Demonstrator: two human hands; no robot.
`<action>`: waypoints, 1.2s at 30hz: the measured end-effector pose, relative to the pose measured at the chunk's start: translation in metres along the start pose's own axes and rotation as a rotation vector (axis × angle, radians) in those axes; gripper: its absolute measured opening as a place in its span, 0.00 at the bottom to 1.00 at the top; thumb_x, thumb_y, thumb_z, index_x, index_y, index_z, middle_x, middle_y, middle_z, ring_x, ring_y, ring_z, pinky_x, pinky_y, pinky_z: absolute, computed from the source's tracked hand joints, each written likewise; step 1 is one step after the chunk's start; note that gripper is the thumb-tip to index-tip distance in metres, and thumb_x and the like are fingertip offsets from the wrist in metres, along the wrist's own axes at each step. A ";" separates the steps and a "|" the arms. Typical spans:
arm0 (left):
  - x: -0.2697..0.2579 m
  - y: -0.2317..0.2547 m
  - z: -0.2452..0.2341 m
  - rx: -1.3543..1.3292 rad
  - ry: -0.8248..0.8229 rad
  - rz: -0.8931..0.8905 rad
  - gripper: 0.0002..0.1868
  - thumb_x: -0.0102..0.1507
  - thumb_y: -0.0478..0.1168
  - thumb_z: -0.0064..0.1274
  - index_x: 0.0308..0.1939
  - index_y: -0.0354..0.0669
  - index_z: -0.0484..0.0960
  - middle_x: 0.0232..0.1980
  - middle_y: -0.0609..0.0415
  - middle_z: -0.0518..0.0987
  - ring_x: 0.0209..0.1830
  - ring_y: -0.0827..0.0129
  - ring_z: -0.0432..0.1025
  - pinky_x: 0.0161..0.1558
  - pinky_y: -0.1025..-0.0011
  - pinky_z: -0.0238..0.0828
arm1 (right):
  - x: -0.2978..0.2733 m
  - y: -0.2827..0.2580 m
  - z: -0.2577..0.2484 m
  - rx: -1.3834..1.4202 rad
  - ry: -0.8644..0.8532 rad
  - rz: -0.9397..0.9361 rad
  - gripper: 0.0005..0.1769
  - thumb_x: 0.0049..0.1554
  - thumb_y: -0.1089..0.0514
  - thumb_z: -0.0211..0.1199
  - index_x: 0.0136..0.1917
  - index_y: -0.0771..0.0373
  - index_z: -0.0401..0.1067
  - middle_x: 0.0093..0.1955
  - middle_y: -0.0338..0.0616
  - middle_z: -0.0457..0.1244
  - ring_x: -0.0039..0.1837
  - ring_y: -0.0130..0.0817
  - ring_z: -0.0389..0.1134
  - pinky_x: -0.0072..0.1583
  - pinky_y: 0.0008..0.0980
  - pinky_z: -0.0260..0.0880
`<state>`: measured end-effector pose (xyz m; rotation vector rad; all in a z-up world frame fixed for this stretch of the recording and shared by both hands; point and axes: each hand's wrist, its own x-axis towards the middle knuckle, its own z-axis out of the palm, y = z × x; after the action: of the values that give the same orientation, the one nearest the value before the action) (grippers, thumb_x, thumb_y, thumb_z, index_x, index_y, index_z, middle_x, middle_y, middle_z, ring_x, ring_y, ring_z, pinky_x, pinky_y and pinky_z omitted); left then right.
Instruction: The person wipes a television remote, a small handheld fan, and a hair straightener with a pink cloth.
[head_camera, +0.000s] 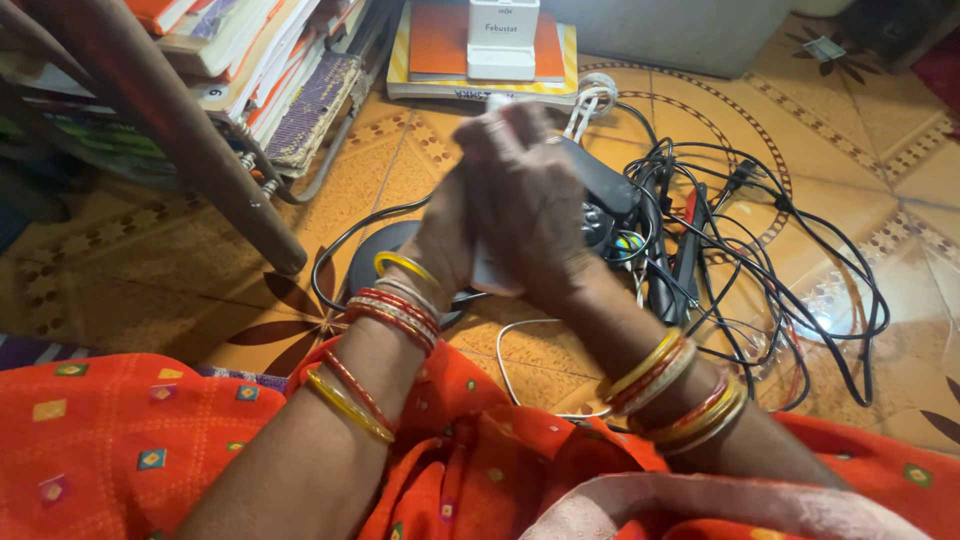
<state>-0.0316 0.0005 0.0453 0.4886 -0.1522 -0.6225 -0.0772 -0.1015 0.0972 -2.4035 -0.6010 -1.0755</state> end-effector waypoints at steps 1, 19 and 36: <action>-0.005 -0.004 0.005 0.043 0.091 -0.025 0.26 0.70 0.54 0.34 0.63 0.40 0.72 0.52 0.47 0.81 0.49 0.63 0.79 0.49 0.69 0.80 | 0.003 0.009 -0.001 -0.086 -0.001 0.005 0.07 0.64 0.61 0.59 0.55 0.59 0.73 0.53 0.55 0.62 0.40 0.48 0.70 0.42 0.43 0.70; 0.008 -0.027 0.013 0.151 -0.191 -0.280 0.27 0.69 0.66 0.39 0.54 0.47 0.73 0.35 0.50 0.77 0.26 0.63 0.73 0.28 0.61 0.77 | 0.008 0.081 -0.022 -0.058 0.146 0.225 0.02 0.64 0.62 0.63 0.51 0.60 0.75 0.51 0.51 0.61 0.47 0.40 0.70 0.48 0.39 0.73; 0.006 -0.021 0.008 0.105 -0.122 -0.022 0.24 0.73 0.54 0.38 0.62 0.39 0.71 0.51 0.47 0.79 0.48 0.60 0.78 0.48 0.60 0.81 | 0.014 0.070 -0.025 0.053 0.052 0.101 0.08 0.65 0.60 0.60 0.54 0.62 0.79 0.57 0.53 0.62 0.59 0.44 0.65 0.59 0.42 0.69</action>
<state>-0.0403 -0.0209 0.0424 0.5546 -0.2970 -0.6690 -0.0446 -0.1693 0.1086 -2.3266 -0.4789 -1.0619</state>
